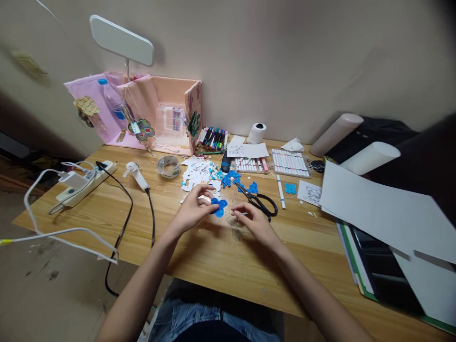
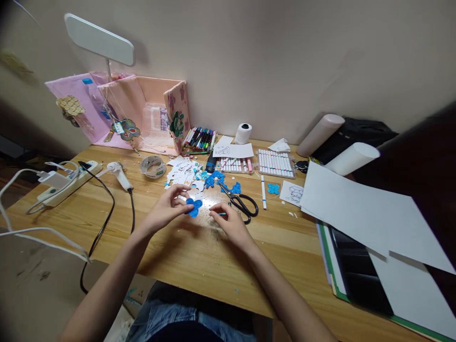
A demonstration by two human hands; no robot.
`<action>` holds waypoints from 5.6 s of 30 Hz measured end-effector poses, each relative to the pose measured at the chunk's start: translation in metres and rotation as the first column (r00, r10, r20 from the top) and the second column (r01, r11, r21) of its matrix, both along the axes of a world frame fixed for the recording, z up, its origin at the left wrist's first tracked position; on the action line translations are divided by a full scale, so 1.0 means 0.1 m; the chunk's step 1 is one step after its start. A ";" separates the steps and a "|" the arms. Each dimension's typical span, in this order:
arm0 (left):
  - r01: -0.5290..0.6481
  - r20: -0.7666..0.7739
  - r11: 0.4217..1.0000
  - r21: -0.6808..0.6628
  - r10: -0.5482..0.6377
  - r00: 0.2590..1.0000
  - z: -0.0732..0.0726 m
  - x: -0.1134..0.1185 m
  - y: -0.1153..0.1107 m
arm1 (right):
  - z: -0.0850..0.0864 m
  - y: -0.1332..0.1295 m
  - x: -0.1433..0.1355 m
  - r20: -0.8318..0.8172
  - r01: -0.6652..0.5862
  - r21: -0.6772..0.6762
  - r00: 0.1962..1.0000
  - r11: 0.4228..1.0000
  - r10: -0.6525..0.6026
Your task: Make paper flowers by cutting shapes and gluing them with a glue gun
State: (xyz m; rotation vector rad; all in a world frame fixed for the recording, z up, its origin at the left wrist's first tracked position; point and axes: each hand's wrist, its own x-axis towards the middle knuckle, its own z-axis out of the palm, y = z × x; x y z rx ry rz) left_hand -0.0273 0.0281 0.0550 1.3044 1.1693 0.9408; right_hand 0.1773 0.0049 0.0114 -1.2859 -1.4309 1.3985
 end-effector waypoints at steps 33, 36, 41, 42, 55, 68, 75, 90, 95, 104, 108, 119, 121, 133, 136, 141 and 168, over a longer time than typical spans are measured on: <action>0.085 0.149 0.995 0.058 -0.092 0.985 -0.48 0.84 0.30 | -0.20 0.19 0.44 -0.148 0.248 -0.147 0.952 0.958 -0.269; 0.143 0.134 0.988 0.057 -0.150 0.980 -0.49 0.84 0.31 | -0.20 0.17 0.42 -0.138 0.226 -0.154 0.959 0.962 -0.247; 0.178 0.131 0.982 0.071 -0.186 0.974 -0.50 0.81 0.34 | -0.20 0.16 0.43 -0.131 0.205 -0.158 0.965 0.966 -0.226; 0.178 0.131 0.982 0.063 -0.185 0.974 -0.50 0.80 0.35 | -0.20 0.16 0.44 -0.129 0.208 -0.154 0.965 0.966 -0.228; 0.353 0.176 0.935 0.038 -0.354 0.918 -0.50 0.75 0.33 | -0.18 0.13 0.42 -0.108 0.298 -0.030 0.948 0.954 -0.299; 0.143 0.229 0.974 -0.175 -0.101 0.968 -0.51 0.73 0.37 | -0.23 0.13 0.48 -0.097 0.370 0.038 0.926 0.928 -0.365; 0.074 0.399 0.969 -0.236 0.027 0.917 -0.54 0.82 0.33 | -0.24 -0.02 0.05 -0.028 0.248 0.091 0.969 0.965 -0.246; 0.006 0.390 0.954 -0.301 0.117 0.913 -0.46 0.91 0.19 | -0.20 0.00 0.03 -0.121 0.325 0.020 0.939 0.945 -0.321; -0.095 0.370 0.962 -0.255 0.188 0.910 -0.44 0.87 0.24 | -0.21 0.01 0.08 -0.094 0.291 0.013 0.953 0.957 -0.289; -0.200 0.269 0.964 -0.174 0.241 0.932 -0.40 0.81 0.29 | -0.13 0.02 0.25 -0.071 0.467 0.283 0.881 0.837 -0.468; -0.121 0.262 0.976 -0.183 0.167 0.951 -0.45 0.91 0.20 | -0.04 -0.03 0.21 0.139 0.362 0.593 0.834 0.720 -0.534; -0.089 0.180 0.994 -0.066 0.099 0.979 -0.45 0.93 0.16 | 0.04 -0.06 0.22 0.311 0.223 0.701 0.759 0.677 -0.572; -0.083 0.171 0.996 -0.032 0.088 0.981 -0.44 0.93 0.17 | 0.06 -0.05 0.24 0.329 0.191 0.695 0.773 0.693 -0.542; -0.049 0.183 0.996 -0.068 0.060 0.981 -0.47 0.91 0.21 | 0.10 -0.03 0.34 0.233 0.248 0.688 0.815 0.682 -0.531; -0.054 0.172 0.997 -0.061 0.064 0.983 -0.48 0.90 0.22 | 0.10 -0.03 0.35 0.226 0.259 0.690 0.810 0.676 -0.541; -0.045 0.136 0.998 -0.043 0.050 0.989 -0.45 0.92 0.18 | 0.05 -0.04 0.32 0.235 0.256 0.677 0.813 0.690 -0.532; -0.082 0.201 0.986 -0.147 0.111 0.973 -0.45 0.79 0.33 | 0.02 0.05 0.43 -0.201 0.367 0.369 0.928 0.854 -0.312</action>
